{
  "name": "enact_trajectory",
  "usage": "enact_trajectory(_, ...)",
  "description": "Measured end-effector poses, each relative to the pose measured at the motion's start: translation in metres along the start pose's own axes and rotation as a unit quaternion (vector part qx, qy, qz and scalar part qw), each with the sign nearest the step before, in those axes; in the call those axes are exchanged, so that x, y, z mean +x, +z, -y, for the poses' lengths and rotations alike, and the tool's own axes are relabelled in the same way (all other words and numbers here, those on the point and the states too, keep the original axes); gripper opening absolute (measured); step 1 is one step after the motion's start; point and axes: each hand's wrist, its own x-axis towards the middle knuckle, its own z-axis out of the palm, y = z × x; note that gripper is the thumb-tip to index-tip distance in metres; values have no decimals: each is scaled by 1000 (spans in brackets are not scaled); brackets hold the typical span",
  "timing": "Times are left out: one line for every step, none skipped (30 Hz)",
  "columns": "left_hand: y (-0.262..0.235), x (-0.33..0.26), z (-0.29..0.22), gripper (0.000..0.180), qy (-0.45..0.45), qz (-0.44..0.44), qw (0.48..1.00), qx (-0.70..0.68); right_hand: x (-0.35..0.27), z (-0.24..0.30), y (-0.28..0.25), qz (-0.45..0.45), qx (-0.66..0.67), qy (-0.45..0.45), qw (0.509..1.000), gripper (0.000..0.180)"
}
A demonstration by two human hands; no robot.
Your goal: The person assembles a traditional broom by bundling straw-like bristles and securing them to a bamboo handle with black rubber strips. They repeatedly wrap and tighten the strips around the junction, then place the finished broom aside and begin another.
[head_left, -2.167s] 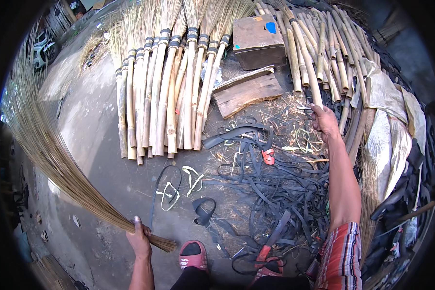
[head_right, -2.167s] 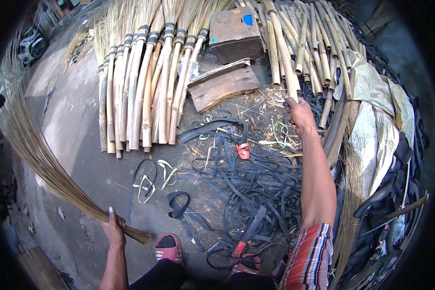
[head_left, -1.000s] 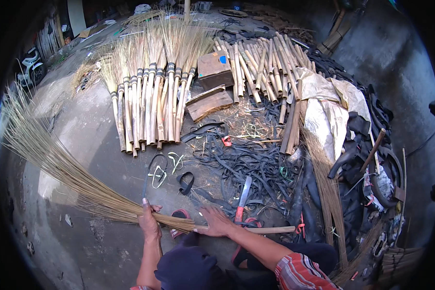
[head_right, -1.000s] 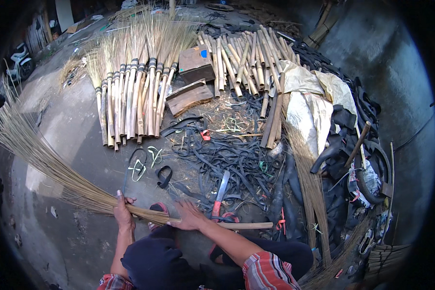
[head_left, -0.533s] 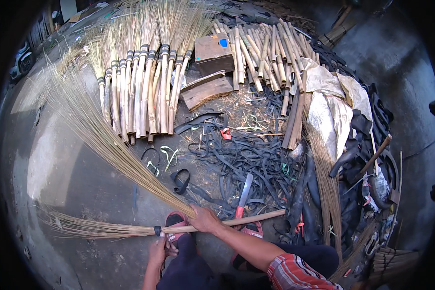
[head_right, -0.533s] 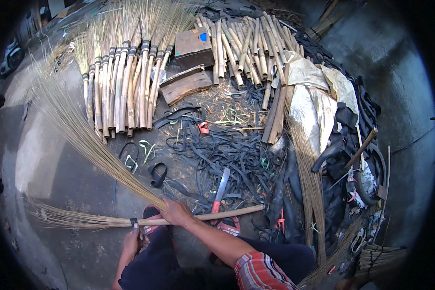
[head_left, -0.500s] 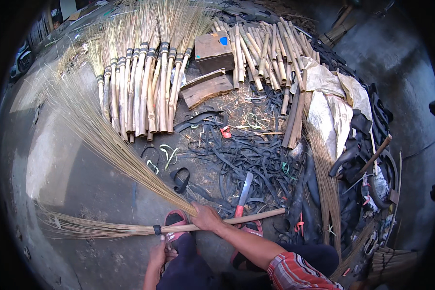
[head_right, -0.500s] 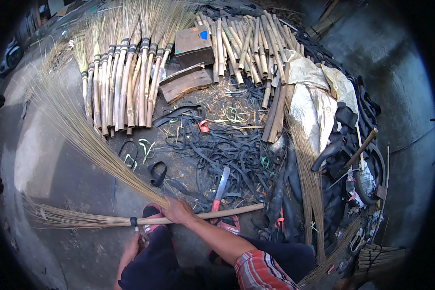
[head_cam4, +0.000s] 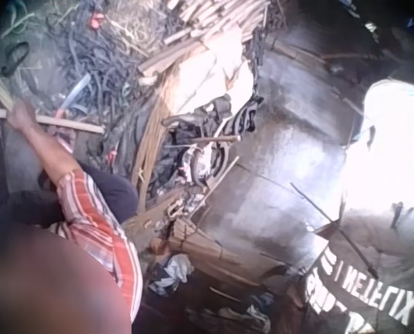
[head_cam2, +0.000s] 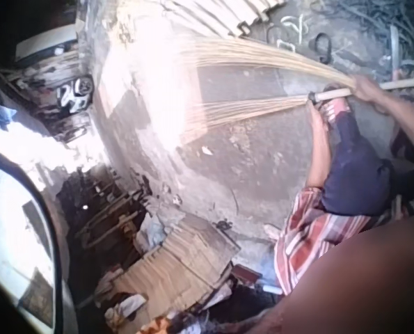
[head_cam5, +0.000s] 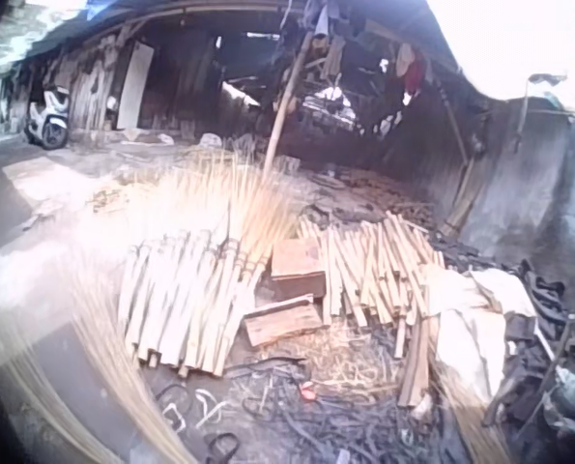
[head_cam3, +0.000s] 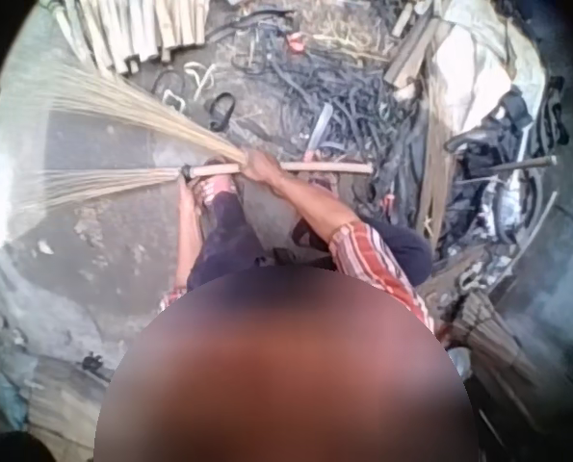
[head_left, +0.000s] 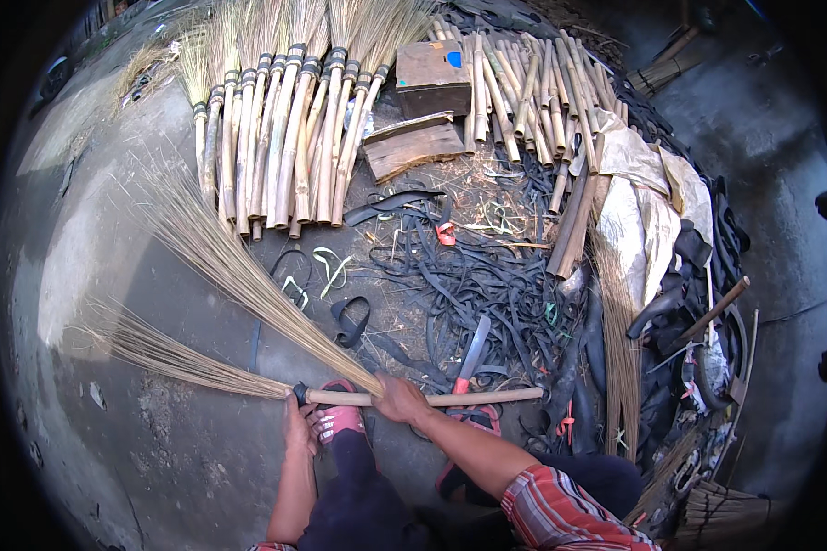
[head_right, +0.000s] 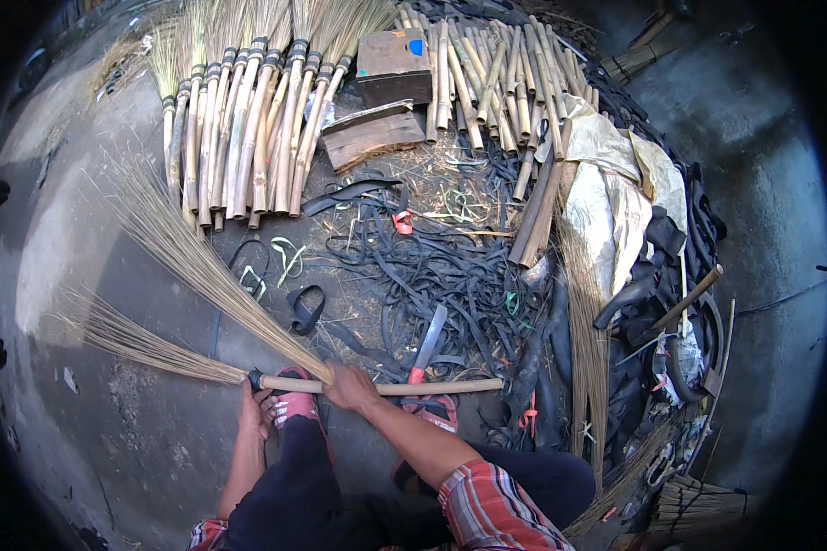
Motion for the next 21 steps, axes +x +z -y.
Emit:
enact_trajectory(5, 3, -3, 74, 14, -18, 1000, 14, 1, 0, 1, 4, 4, 2, 1000, 35)
enact_trajectory(12, 5, -6, 74, 36, -54, 997, 33, 1, 0, 2, 0, 3, 0, 1000, 34)
enact_trajectory(18, 2, -5, 77, 93, -55, 993, 45, 2, 2, 0, -1, -8, 2, 1000, 33)
enact_trajectory(27, 2, -8, 74, 118, -18, 993, -26, 1, 4, -2, -20, 1, -10, 1000, 34)
enact_trajectory(34, -1, -11, 71, 148, -1, 984, -97, 1, 8, -7, -30, 1, -18, 999, 36)
enact_trajectory(42, -5, -14, 68, 162, -2, 970, -181, 0, 15, -11, -24, -15, -13, 1000, 37)
enact_trajectory(48, -10, -20, 63, 187, 48, 957, -217, -2, 21, -20, -37, 2, -27, 999, 37)
enact_trajectory(54, -15, -27, 59, 209, 90, 937, -266, -5, 26, -31, -39, -1, -29, 999, 37)
enact_trajectory(62, -19, -35, 59, 222, 101, 933, -264, -5, 35, -42, -42, -2, -21, 999, 38)
enact_trajectory(68, -24, -44, 59, 259, 132, 920, -263, -6, 45, -51, -51, -8, -14, 999, 38)
enact_trajectory(75, -26, -53, 60, 252, 125, 920, -274, -11, 53, -59, -63, -4, -30, 998, 34)
enact_trajectory(82, -28, -61, 60, 250, 125, 918, -282, -11, 61, -67, -86, 5, -63, 994, 31)
enact_trajectory(87, -29, -69, 59, 259, 136, 912, -288, -11, 69, -71, -88, -3, -81, 993, 30)
enact_trajectory(92, -30, -74, 59, 257, 136, 912, -289, -12, 74, -75, -100, -5, -112, 989, 30)
enact_trajectory(97, -30, -78, 60, 269, 152, 906, -290, -14, 79, -76, -122, -16, -130, 984, 30)
enact_trajectory(99, -30, -81, 61, 266, 160, 903, -298, -14, 82, -75, -107, 2, -133, 985, 30)
enact_trajectory(100, -30, -83, 61, 267, 177, 898, -302, -15, 85, -74, -100, 11, -125, 987, 30)
enact_trajectory(101, -30, -85, 62, 268, 194, 893, -305, -17, 86, -71, -92, 17, -103, 990, 30)
enact_trajectory(100, -31, -86, 64, 266, 192, 897, -296, -17, 87, -69, -96, 13, -109, 989, 30)
enact_trajectory(100, -32, -88, 64, 264, 192, 897, -297, -19, 87, -66, -97, 5, -103, 990, 30)
enact_trajectory(99, -33, -90, 65, 260, 187, 900, -297, -19, 87, -64, -91, 0, -92, 992, 30)
